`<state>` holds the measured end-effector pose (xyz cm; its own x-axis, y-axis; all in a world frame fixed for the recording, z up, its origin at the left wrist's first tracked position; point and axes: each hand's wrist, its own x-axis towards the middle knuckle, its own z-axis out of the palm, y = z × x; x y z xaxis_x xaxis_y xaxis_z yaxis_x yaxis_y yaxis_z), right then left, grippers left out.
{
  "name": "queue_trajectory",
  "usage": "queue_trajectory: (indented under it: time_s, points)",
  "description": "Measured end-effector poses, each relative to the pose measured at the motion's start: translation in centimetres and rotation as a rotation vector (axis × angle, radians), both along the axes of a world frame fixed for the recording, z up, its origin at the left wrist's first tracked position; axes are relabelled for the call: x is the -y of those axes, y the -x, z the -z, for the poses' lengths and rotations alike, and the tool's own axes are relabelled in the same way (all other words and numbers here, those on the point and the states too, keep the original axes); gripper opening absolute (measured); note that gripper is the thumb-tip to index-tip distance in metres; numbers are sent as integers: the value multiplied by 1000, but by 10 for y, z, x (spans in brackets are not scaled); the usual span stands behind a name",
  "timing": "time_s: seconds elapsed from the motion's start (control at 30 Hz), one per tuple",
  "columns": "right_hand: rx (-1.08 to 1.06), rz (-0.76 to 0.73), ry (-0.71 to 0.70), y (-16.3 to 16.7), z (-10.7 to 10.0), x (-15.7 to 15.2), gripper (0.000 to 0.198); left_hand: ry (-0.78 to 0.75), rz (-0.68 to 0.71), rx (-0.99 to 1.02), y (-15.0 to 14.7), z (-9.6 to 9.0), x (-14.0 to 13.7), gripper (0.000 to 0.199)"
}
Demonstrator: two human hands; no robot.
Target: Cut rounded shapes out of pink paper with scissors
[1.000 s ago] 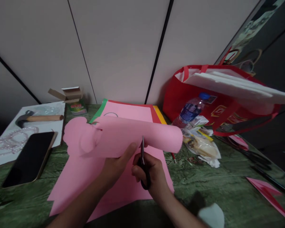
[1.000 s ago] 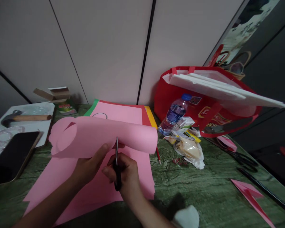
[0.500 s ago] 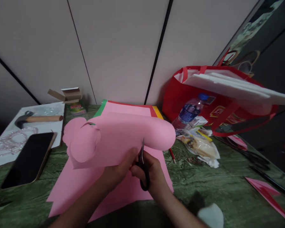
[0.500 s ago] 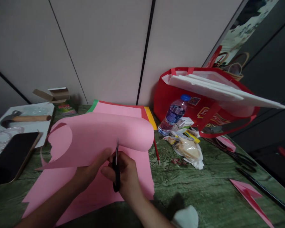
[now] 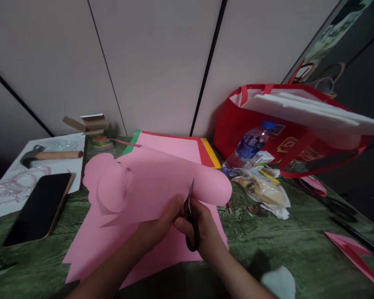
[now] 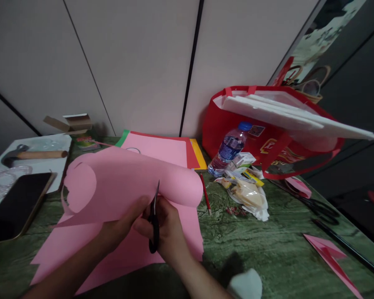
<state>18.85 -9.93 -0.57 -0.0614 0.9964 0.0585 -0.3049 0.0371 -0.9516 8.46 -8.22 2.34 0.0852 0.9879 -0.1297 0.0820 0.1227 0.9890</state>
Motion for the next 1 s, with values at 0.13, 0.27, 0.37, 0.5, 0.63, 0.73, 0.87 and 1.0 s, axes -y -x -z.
queue_trajectory:
  time_s: [0.13, 0.27, 0.37, 0.5, 0.63, 0.73, 0.87, 1.0]
  points:
    - [23, 11, 5, 0, -2, 0, 36, 68, -16, -45, 1, 3, 0, 25]
    - [51, 8, 0, 0, -5, 0, 39, 70, -57, -46, 1, 4, 0, 25]
    - [64, 16, 11, 0, -5, 0, 40, 28, -12, -31, 1, 3, 0, 24]
    - [75, 24, 19, 0, -3, 0, 40, 5, 19, -28, 0, -1, 0, 26]
    - [59, 36, 23, 1, -2, 0, 39, -16, -1, -34, 0, -2, 0, 24]
    - [29, 27, 5, 1, -2, 0, 37, 10, -6, -49, 0, -3, 0, 26]
    - [11, 16, 4, 0, -2, 0, 37, 15, -39, -17, -1, -2, 1, 18]
    - [9, 16, 10, 1, -1, 1, 36, 10, -53, -23, 0, 0, 1, 16]
